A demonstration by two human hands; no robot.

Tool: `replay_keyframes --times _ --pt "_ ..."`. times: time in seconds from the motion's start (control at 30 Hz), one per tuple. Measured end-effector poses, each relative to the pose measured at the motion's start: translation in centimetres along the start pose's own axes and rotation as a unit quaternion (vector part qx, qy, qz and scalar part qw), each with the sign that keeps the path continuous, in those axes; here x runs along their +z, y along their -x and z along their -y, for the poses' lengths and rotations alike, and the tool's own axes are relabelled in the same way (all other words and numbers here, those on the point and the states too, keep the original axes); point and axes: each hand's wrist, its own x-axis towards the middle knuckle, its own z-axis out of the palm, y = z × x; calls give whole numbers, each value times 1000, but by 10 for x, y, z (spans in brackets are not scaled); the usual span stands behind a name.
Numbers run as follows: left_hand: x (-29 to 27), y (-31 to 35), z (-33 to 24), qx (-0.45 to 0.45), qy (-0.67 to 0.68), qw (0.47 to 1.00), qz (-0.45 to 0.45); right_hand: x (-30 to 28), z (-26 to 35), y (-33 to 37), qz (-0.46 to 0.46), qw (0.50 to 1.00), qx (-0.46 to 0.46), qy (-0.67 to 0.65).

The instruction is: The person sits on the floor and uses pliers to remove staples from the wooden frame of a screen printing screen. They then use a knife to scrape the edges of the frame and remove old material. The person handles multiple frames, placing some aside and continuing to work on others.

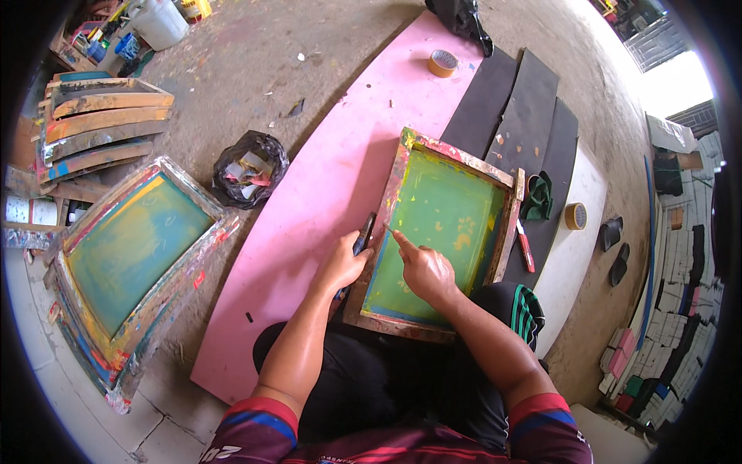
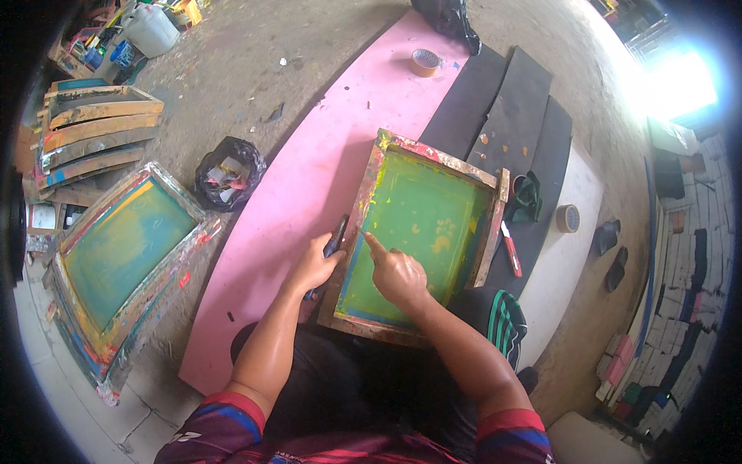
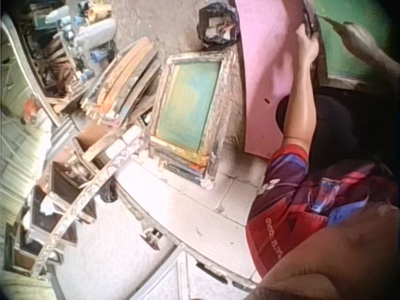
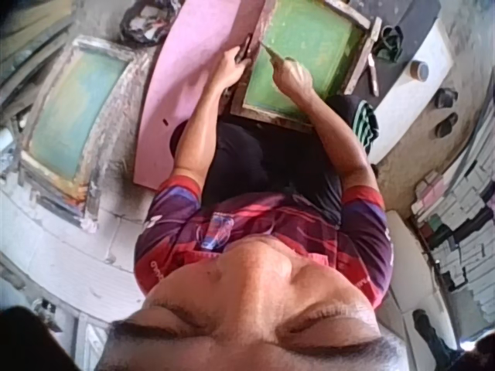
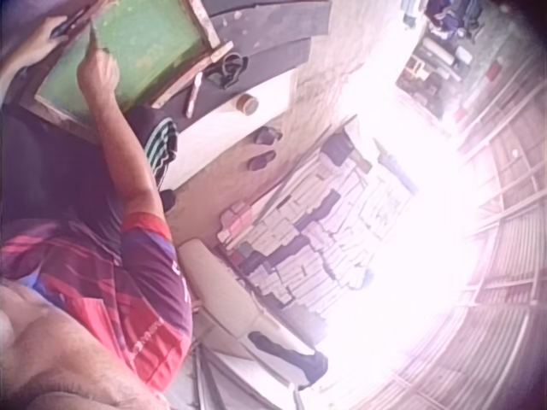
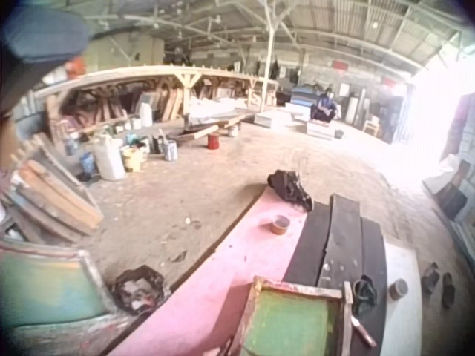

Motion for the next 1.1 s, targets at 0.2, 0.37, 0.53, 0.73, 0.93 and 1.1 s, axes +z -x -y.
replay_keyframes --times 0.2,0.37,0.53,0.73,0.93,1.1 --pt "6 -4 10 25 -7 1000 -11 63 -66 -33 -82 938 -133 -309" --pt "-1 -2 10 -3 -14 1000 4 0 -16 -9 16 997 -23 -71" --pt "7 -5 14 37 27 999 -25 32 -59 -32 29 955 -52 -291" --pt "-1 -5 14 14 -4 1000 5 7 -38 -22 15 993 -64 -103" --pt "-1 -6 11 9 21 1000 9 13 -59 -39 142 930 7 -340" --pt "1 -6 14 15 12 1000 -2 19 -62 -31 -57 982 -174 -44"
